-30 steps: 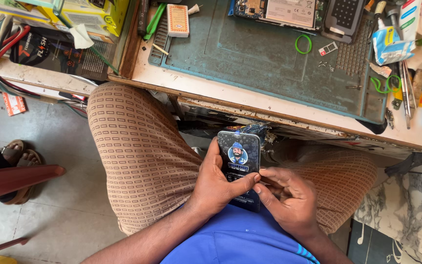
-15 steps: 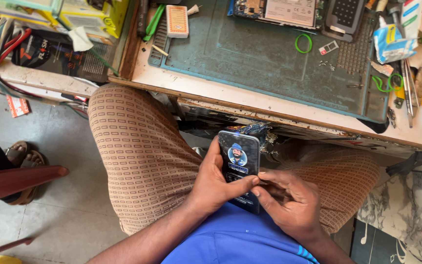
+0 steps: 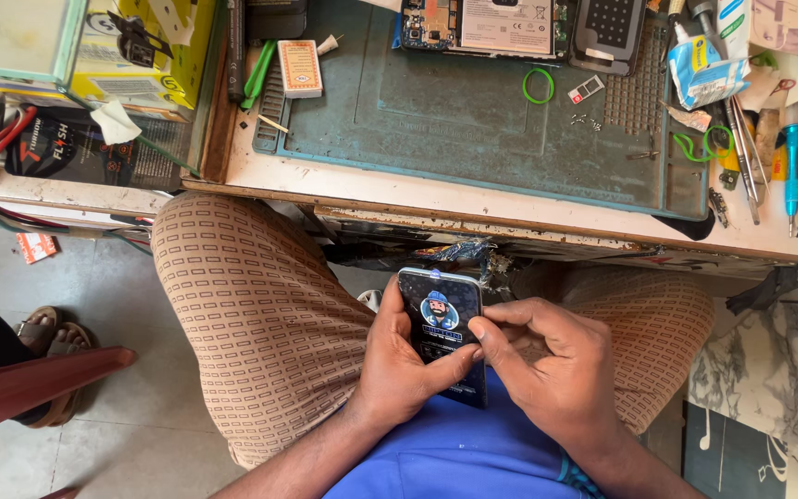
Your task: The person disassembles a smartphone by peeling off the back cover and removing the battery. They then use a green rubber band to wrap around the phone's frame and handle the internal components and casing.
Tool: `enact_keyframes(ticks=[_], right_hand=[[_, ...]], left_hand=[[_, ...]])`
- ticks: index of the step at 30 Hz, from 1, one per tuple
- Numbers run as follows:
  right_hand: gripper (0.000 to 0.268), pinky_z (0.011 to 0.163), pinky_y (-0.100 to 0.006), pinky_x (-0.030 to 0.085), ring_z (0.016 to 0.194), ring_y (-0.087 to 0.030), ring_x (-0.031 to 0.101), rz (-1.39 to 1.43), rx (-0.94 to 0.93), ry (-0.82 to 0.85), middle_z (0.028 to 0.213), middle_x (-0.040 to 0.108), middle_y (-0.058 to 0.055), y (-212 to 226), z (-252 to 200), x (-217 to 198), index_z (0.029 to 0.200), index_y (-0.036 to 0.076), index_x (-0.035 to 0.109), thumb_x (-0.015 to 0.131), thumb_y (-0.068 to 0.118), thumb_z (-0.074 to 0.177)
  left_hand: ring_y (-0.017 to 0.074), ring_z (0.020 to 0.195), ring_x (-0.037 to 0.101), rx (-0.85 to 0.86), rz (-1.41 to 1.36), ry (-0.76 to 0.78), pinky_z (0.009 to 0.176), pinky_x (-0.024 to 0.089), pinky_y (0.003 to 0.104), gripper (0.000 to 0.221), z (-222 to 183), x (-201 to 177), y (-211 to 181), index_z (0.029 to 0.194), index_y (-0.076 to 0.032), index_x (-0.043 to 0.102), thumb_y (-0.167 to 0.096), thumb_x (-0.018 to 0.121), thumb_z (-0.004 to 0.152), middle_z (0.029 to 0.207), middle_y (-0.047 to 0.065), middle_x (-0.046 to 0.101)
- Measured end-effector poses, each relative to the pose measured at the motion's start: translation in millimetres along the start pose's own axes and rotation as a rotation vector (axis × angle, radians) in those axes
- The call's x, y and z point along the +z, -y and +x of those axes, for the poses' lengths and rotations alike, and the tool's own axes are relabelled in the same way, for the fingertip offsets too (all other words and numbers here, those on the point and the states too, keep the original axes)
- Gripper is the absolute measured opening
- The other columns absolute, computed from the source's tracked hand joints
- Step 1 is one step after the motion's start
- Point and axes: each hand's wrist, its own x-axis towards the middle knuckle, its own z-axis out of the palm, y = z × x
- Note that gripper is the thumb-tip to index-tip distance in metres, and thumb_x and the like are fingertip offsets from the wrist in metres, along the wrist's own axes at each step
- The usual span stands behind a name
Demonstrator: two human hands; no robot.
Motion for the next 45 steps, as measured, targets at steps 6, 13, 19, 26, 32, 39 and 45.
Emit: enact_keyframes(ticks=[6,13,19,26,32,39,45], right_hand=[[0.012,0.061,-0.021,0.061,0.075,-0.007,0.076,0.106,0.039,0.033,0.084,0.077,-0.006,-1,6,7,0.100,-0.003,0.071,0.076,0.005,0.091],[0.033,0.058,-0.022,0.060,0.072,-0.006,0.072,0.149,0.140,0.140,0.084,0.078,-0.006,0,-4,18,0.113,0.000,0.067,0.081,0.009,0.085],[0.030,0.055,-0.021,0.056,0.070,-0.005,0.071,0.101,0.045,0.169,0.086,0.077,-0.003,4,-3,17,0.112,0.002,0.073,0.082,0.009,0.084],[0.029,0.054,-0.020,0.059,0.068,-0.005,0.073,0.094,0.067,0.210,0.086,0.079,-0.003,13,1,17,0.106,0.001,0.075,0.085,0.007,0.079],[0.029,0.061,-0.022,0.062,0.074,-0.007,0.076,0.262,0.139,0.233,0.087,0.081,-0.007,-5,-9,15,0.104,-0.002,0.069,0.085,0.008,0.082],[0.029,0.061,-0.022,0.064,0.076,-0.011,0.082,0.048,0.011,0.193,0.089,0.083,-0.008,-10,-19,13,0.102,0.000,0.073,0.087,0.010,0.078],[0.034,0.070,-0.024,0.066,0.084,-0.013,0.082,0.023,-0.071,0.181,0.094,0.083,-0.010,-11,-21,13,0.109,-0.001,0.071,0.086,0.008,0.080]], left_hand=[[0.0135,0.108,0.066,0.005,-0.016,-0.041,0.094,0.057,0.031,0.068,-1,2,-6,0.138,-0.004,0.041,0.007,0.077,0.082,0.118,0.008,0.065],[0.0134,0.109,0.064,-0.153,-0.377,-0.146,0.098,0.052,0.030,0.043,-16,-9,-13,0.135,-0.004,0.048,-0.006,0.061,0.093,0.119,0.008,0.066],[0.0157,0.089,0.067,-0.144,0.004,-0.033,0.079,0.058,0.032,0.022,11,-51,-55,0.112,0.000,0.064,-0.018,0.063,0.099,0.101,0.008,0.070],[0.0088,0.078,0.061,0.019,0.683,0.300,0.067,0.052,0.028,0.020,30,-39,-101,0.098,-0.003,0.070,-0.023,0.070,0.096,0.081,0.003,0.071],[0.0073,0.085,0.065,0.012,0.588,0.338,0.077,0.055,0.027,0.020,32,-36,-91,0.098,-0.003,0.071,-0.023,0.071,0.097,0.087,0.003,0.073],[0.0072,0.086,0.060,-0.083,0.540,0.333,0.076,0.052,0.028,0.020,32,-43,-81,0.097,-0.002,0.071,-0.022,0.071,0.097,0.086,0.004,0.070],[0.0070,0.084,0.062,-0.064,0.629,0.337,0.075,0.052,0.028,0.021,35,-40,-78,0.098,-0.003,0.071,-0.024,0.069,0.097,0.084,0.003,0.070]])
